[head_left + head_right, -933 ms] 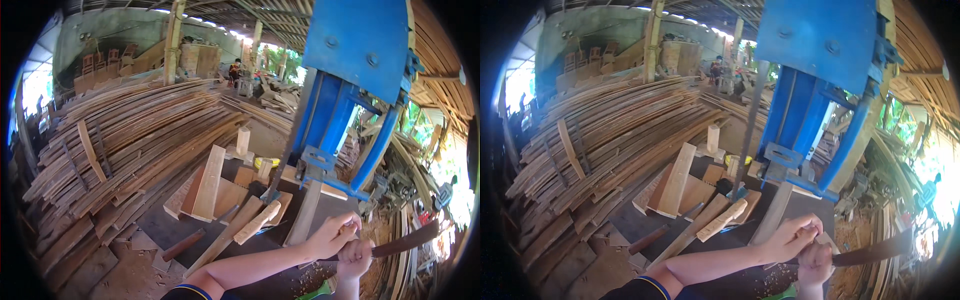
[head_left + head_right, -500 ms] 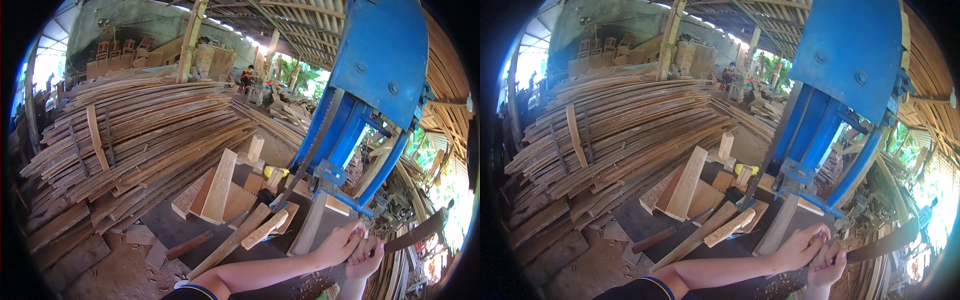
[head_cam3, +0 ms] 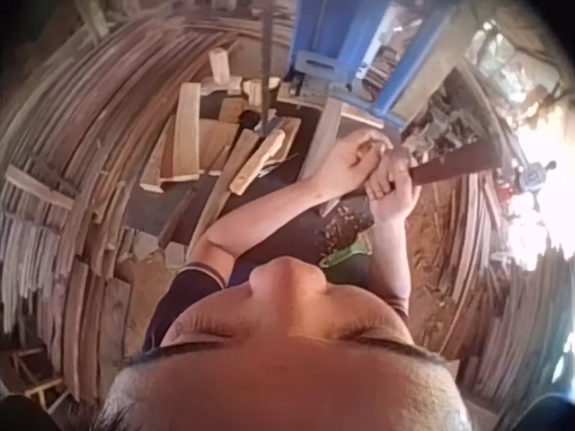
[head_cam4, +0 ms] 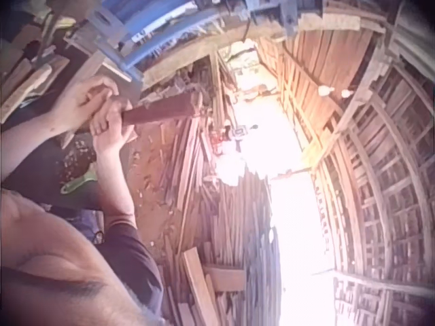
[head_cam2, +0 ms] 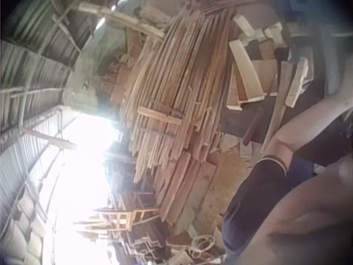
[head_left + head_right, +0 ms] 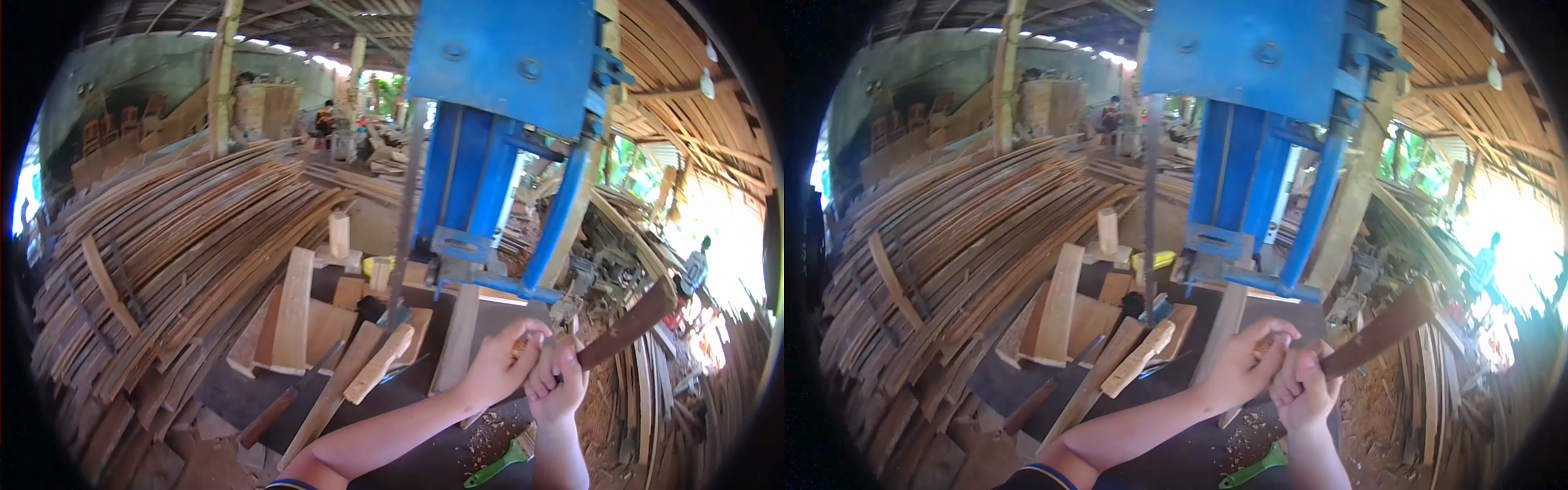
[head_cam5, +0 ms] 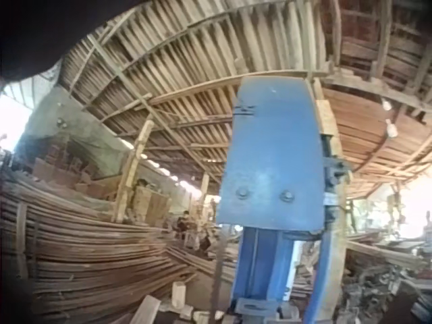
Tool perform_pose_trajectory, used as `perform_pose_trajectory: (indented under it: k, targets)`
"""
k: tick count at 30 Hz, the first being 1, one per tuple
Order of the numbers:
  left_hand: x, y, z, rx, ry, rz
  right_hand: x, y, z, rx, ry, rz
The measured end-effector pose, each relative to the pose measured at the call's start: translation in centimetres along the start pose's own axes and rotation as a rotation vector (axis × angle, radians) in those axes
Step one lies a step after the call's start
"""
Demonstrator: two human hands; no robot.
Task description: The person carves a small piece of wood using a chisel and a mallet, repeatedly striking the tool to shape the material. They then use a brush to sweep away wood shavings from the workbench and the carved piece. The person continues to carve and clean the wood throughout the clip.
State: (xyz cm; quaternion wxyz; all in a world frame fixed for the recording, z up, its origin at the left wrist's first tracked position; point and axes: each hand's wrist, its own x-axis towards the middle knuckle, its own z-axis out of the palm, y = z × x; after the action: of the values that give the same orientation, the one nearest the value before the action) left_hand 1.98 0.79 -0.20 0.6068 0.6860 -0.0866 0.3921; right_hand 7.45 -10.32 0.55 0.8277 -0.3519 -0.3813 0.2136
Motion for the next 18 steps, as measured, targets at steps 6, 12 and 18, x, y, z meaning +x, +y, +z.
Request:
perform_pose_trajectory:
  k: [6, 12, 18]
  targets:
    - [0.0, 1.2, -0.7, 0.049, 0.075, 0.027, 0.2, 0.5, 0.6, -0.406, 0.041, -0.055]
    - [-0.1, -1.7, -0.1, -0.01, 0.164, 0.048, 0.1, -0.5, 1.4, -0.26, 0.025, -0.05]
    - [-0.3, -1.9, -1.4, 0.128, 0.148, 0.124, 0.7, -0.8, 2.0, -0.153, -0.155, -0.161]
